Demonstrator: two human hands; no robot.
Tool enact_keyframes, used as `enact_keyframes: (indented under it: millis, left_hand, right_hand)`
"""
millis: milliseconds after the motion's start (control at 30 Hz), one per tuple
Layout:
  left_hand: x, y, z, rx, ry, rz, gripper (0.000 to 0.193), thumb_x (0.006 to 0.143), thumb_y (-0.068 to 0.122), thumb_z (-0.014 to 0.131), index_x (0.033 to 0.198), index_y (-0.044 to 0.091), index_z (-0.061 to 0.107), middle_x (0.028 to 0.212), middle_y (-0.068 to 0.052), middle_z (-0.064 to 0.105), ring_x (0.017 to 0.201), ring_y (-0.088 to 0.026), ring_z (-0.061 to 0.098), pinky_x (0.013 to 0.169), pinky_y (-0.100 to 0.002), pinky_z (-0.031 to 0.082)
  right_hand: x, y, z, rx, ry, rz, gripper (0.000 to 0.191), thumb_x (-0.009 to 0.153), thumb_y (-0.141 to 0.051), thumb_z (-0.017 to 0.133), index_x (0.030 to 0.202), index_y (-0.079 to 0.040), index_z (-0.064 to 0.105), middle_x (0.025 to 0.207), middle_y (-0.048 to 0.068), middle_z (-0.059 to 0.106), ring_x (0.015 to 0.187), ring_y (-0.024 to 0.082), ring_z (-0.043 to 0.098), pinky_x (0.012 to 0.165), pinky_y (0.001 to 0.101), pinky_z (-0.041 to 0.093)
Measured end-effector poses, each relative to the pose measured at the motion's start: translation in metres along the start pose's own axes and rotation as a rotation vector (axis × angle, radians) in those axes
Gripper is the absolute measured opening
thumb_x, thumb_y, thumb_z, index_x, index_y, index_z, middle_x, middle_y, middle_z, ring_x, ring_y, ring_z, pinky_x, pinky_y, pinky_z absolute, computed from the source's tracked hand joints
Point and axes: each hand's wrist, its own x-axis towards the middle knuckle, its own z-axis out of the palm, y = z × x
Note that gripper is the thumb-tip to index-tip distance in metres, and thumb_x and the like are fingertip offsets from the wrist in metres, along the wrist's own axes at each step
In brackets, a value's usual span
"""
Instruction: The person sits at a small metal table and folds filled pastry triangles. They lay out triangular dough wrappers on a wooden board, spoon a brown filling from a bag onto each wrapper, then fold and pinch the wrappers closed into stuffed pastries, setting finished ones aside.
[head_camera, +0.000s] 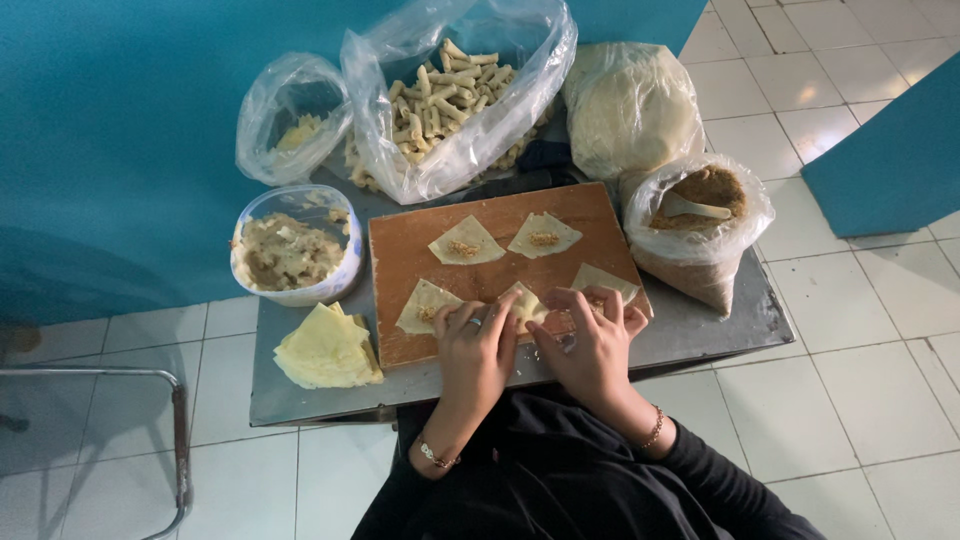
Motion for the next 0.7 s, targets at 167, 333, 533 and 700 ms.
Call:
enact_keyframes:
  millis: [167, 333, 533, 700]
  left_hand:
    - [0.0007, 0.0002, -0.0026, -0.019, -0.011, -0.01, 0.034, 0.093, 0.009, 0.07, 0.127, 0.012, 0.068, 0.089, -0.001, 0.072, 0.094, -0.02, 0.066, 0.096, -0.041, 0.039]
    - [0.001, -0.0001, -0.0039, -0.031, -0.026, -0.014, 0.034, 0.093, 0.009, 0.069, 0.128, 0.012, 0.068, 0.087, -0.001, 0.072, 0.093, -0.019, 0.066, 0.097, -0.042, 0.038]
    - [0.002, -0.0029, -0.0051, -0.065, -0.048, -0.003, 0.036, 0.094, 0.009, 0.068, 0.13, 0.013, 0.066, 0.093, -0.001, 0.074, 0.095, -0.019, 0.065, 0.1, -0.042, 0.036]
    - [0.0032, -0.0044, -0.007, -0.073, -0.105, -0.009, 0.04, 0.093, 0.007, 0.067, 0.133, 0.015, 0.066, 0.09, 0.0, 0.073, 0.092, -0.018, 0.064, 0.102, -0.045, 0.035]
  right_hand:
    - [-0.0007, -0.0044, -0.0044, -0.008, 0.055, -0.024, 0.05, 0.076, -0.034, 0.084, 0.118, -0.013, 0.066, 0.101, -0.009, 0.076, 0.112, 0.021, 0.057, 0.1, 0.0451, 0.03]
    - [-0.0019, -0.0058, -0.0028, 0.061, 0.076, -0.112, 0.046, 0.08, -0.025, 0.084, 0.12, -0.016, 0.064, 0.113, -0.007, 0.076, 0.115, 0.019, 0.06, 0.101, 0.0412, 0.032]
    - [-0.004, -0.0081, 0.0018, 0.053, 0.083, -0.176, 0.053, 0.08, -0.021, 0.084, 0.125, -0.008, 0.059, 0.115, -0.007, 0.074, 0.114, 0.022, 0.061, 0.098, 0.0433, 0.033]
    - [-0.0068, -0.0059, 0.0024, 0.123, 0.034, -0.181, 0.042, 0.086, -0.018, 0.08, 0.125, -0.014, 0.064, 0.125, -0.004, 0.071, 0.121, 0.026, 0.06, 0.102, 0.0394, 0.042]
